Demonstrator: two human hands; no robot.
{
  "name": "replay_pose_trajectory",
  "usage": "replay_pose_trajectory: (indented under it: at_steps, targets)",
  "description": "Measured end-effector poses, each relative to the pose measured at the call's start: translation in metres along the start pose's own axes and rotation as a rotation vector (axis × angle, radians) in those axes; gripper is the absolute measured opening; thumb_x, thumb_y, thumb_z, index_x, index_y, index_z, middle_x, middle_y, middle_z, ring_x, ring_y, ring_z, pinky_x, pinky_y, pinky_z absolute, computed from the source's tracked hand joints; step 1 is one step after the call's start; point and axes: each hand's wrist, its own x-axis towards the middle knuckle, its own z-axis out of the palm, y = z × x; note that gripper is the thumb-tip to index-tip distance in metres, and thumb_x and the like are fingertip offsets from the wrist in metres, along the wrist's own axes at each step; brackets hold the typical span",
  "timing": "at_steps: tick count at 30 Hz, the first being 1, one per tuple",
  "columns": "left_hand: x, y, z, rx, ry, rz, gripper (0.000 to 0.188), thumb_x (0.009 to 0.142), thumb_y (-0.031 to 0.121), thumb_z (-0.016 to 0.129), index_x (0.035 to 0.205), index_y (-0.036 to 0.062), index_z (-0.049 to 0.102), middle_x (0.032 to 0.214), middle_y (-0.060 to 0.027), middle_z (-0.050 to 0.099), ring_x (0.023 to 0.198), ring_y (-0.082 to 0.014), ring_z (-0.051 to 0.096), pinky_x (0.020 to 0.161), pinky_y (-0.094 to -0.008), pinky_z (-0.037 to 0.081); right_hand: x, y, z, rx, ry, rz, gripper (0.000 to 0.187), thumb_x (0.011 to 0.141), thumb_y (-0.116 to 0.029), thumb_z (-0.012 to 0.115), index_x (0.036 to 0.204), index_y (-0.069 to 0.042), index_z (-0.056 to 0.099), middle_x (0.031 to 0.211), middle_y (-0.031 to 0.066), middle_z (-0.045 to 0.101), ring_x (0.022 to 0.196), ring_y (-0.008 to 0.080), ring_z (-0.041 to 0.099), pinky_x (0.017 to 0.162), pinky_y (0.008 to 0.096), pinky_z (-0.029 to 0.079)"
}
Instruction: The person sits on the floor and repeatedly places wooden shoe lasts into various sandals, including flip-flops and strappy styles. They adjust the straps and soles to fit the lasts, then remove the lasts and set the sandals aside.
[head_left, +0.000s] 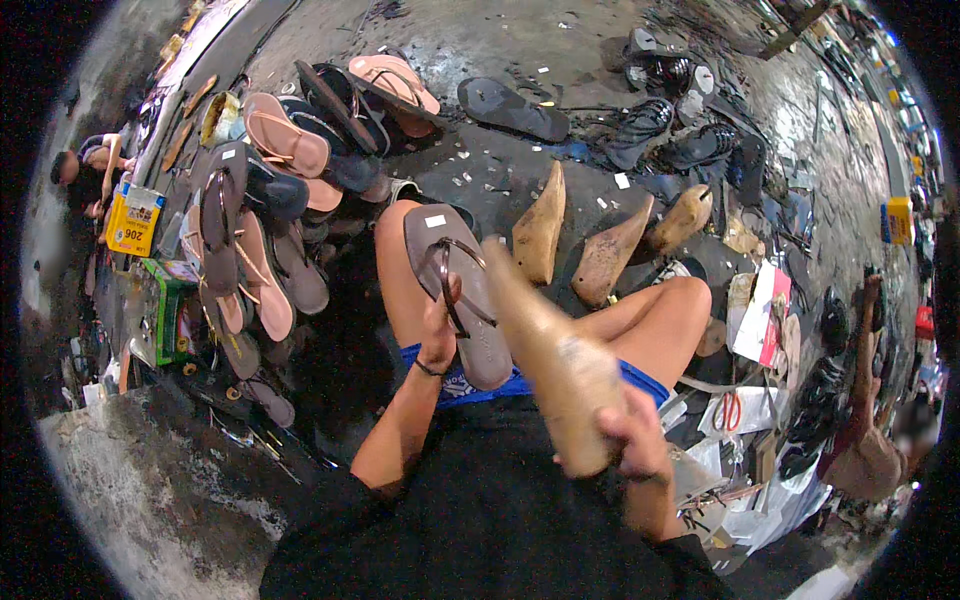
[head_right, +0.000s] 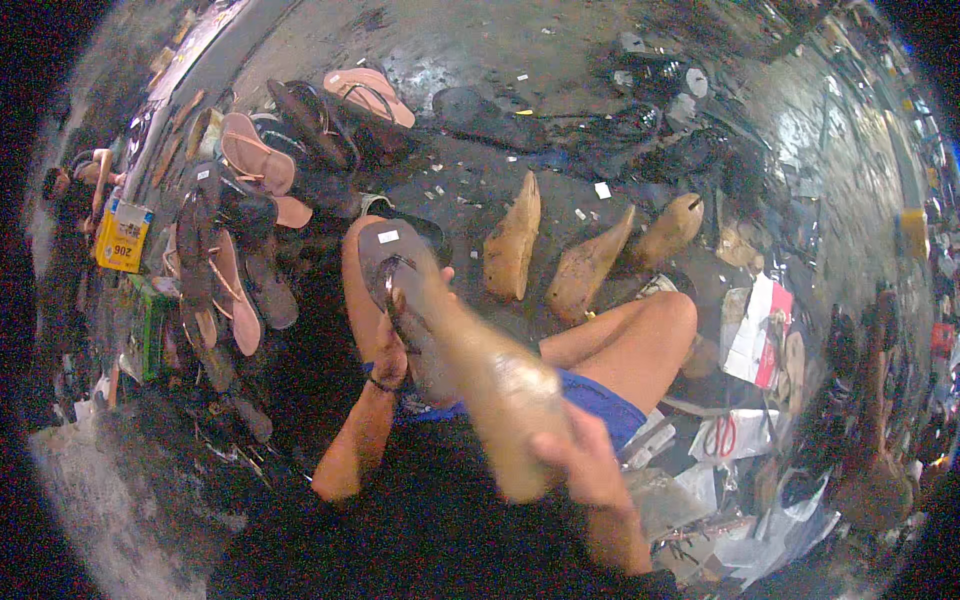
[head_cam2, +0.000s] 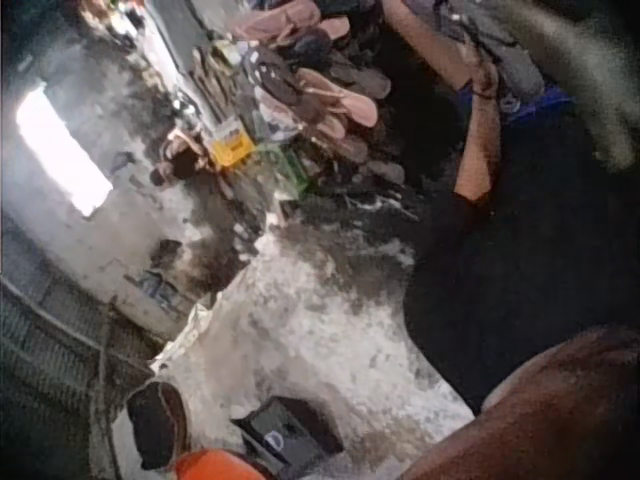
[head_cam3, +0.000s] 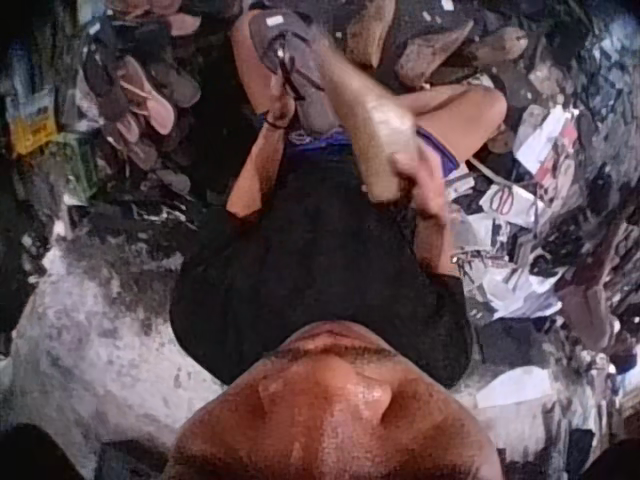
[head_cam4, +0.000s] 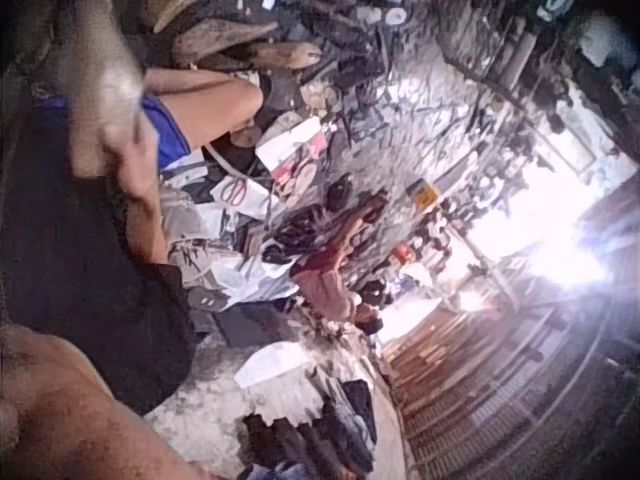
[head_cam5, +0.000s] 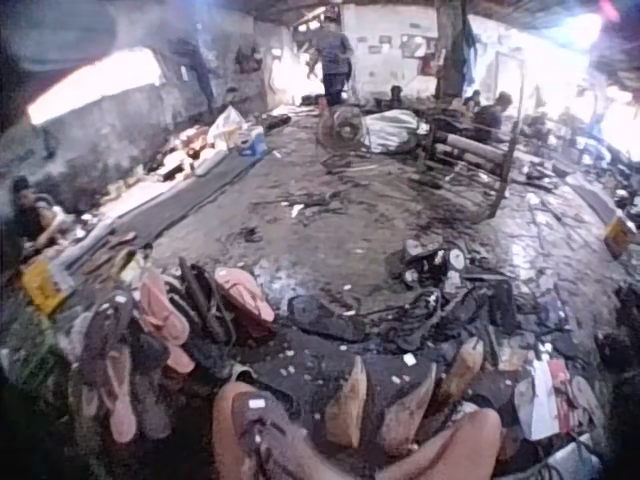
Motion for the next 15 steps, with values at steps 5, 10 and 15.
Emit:
replay_pose_trajectory:
  at_steps: [5,10,15]
  targets:
    - [-0.021,-0.028,0.005,-0.320,-0.033,-0.164,0.095,0.095,0.080,0.025,0.146,0.0014,0.042,0.136,-0.0192,0.059,0.107,-0.0276,0.065,0.091,-0.0411,0.056,0.028,0.025,0.058,-1.164,0.256,-0.475,0.064,0.089,-0.027,0.072,0.138,0.007,0.049,0.131,0.0274,0.060,0.117,0.0393,0.063,0.100,0.0419,0.052]
    - [-0.031,-0.046,-0.020,-0.289,0.219,-0.134,0.096,0.094,0.081,0.020,0.149,0.0046,0.039,0.137,-0.0206,0.059,0.115,-0.0296,0.063,0.100,-0.0404,0.051,0.097,0.068,0.077,-1.238,0.364,-0.565,0.063,0.088,-0.029,0.070,0.137,0.006,0.051,0.130,0.0256,0.062,0.111,0.0392,0.067,0.089,0.0427,0.058]
    - [-0.010,-0.050,-0.043,-0.437,0.035,-0.121,0.088,0.098,0.075,0.031,0.145,0.0016,0.043,0.136,-0.0184,0.059,0.117,-0.0285,0.061,0.103,-0.0396,0.048,0.098,0.059,0.082,-1.223,0.442,-0.715,0.062,0.087,-0.029,0.072,0.136,0.005,0.053,0.127,0.0236,0.064,0.106,0.0380,0.069,0.084,0.0429,0.060]
